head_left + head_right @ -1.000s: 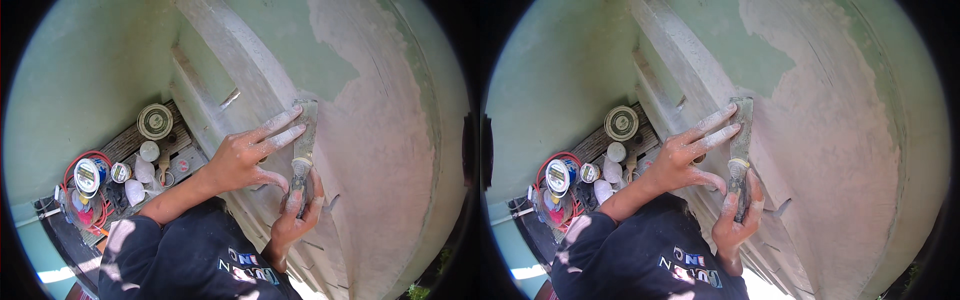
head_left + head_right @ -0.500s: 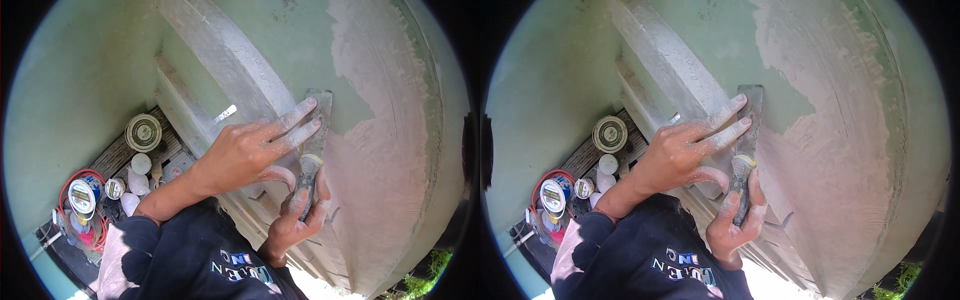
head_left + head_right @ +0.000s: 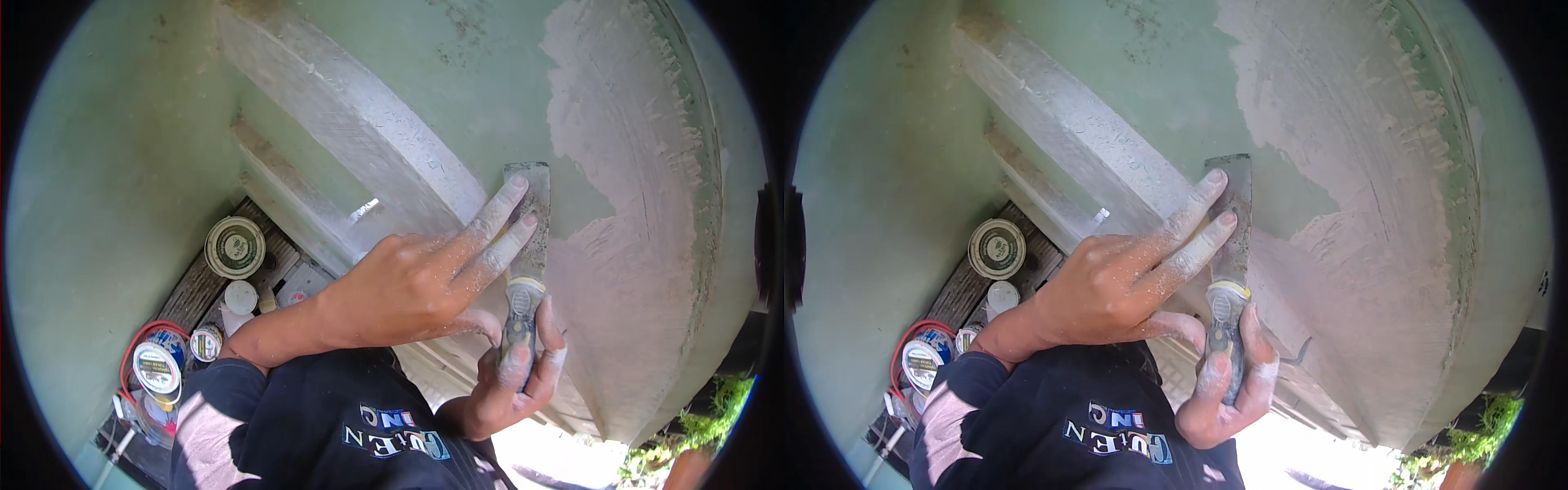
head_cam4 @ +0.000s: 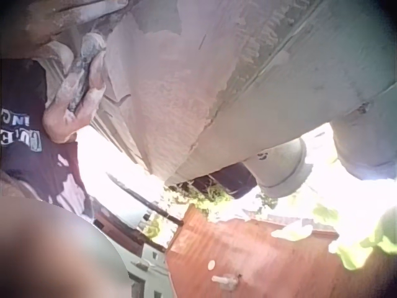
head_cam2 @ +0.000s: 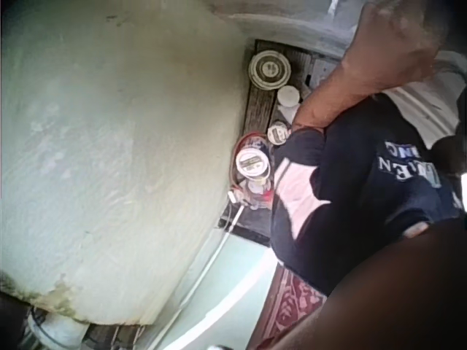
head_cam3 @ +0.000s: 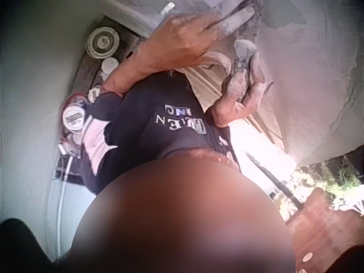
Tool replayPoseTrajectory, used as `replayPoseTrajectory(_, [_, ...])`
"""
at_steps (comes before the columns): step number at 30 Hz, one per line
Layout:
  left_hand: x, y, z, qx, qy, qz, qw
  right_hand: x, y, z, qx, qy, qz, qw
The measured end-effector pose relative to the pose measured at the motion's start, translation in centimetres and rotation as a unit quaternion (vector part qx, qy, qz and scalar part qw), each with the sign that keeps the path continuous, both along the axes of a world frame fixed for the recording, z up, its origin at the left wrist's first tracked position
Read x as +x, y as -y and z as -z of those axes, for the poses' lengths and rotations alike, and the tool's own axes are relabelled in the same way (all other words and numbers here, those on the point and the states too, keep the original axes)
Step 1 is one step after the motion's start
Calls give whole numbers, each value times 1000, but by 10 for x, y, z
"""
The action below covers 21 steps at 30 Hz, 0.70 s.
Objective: The person is sanding a white surface using a putty knife and sandpaper.
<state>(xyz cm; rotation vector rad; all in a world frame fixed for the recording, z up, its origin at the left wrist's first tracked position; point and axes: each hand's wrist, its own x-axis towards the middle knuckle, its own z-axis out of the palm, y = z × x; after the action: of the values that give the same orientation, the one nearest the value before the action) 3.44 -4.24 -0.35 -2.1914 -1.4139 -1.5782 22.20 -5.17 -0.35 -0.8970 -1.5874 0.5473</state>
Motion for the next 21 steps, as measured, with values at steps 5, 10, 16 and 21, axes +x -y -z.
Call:
replayPoseTrajectory(5, [-12,-4,-2,11,-13,12,1000,-9,10,-6,-11,-10,15,1000])
replayPoseTrajectory(10, [-4,-8,12,12,33,6,999,16,-14,22,45,57,16,997])
replayPoseTrajectory(16, [-8,-11,8,38,92,13,995,-15,-7,17,1,-1,13,1000])
replayPoseTrajectory(21, [-13,-2,8,-27,50,33,998,-9,-8,29,16,6,1,1000])
